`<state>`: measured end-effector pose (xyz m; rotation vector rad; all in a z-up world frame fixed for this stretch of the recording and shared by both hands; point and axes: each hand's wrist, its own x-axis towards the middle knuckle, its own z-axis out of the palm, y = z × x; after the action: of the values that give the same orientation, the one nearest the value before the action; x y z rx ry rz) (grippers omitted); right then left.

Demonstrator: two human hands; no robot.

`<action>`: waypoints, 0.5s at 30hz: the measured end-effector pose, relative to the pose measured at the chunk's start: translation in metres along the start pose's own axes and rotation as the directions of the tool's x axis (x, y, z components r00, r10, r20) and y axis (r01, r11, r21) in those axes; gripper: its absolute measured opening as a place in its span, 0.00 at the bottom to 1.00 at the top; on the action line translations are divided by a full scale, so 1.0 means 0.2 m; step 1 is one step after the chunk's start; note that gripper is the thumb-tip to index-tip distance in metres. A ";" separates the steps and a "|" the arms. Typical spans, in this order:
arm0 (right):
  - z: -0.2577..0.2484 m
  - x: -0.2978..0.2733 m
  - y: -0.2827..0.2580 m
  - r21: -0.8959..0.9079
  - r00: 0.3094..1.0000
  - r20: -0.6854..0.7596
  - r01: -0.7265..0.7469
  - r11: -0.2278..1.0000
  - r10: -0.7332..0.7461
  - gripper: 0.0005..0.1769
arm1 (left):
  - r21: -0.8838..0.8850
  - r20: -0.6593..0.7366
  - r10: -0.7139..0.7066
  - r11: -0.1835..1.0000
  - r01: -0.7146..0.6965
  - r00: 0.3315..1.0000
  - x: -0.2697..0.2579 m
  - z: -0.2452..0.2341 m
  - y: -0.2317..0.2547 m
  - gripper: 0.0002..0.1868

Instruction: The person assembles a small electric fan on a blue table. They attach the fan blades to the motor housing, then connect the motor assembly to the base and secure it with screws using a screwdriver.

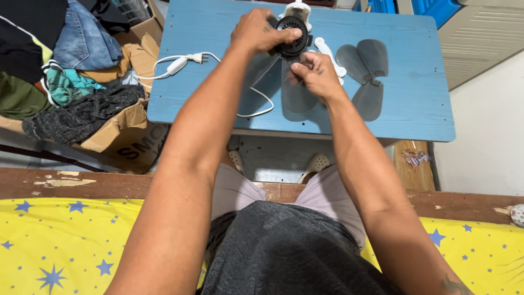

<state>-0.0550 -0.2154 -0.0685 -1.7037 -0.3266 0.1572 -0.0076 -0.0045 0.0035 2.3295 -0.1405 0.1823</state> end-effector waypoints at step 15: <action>0.10 0.01 -0.03 0.183 0.940 -0.342 0.058 0.981 0.008 0.09 | 0.194 -0.175 0.074 0.980 -0.039 0.982 -0.41 0.12 0.25 0.26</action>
<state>-0.0593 -0.1958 -0.0653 -1.5027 -0.0711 -0.1244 -0.0936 -0.0520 0.0082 2.4852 -0.1022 0.4527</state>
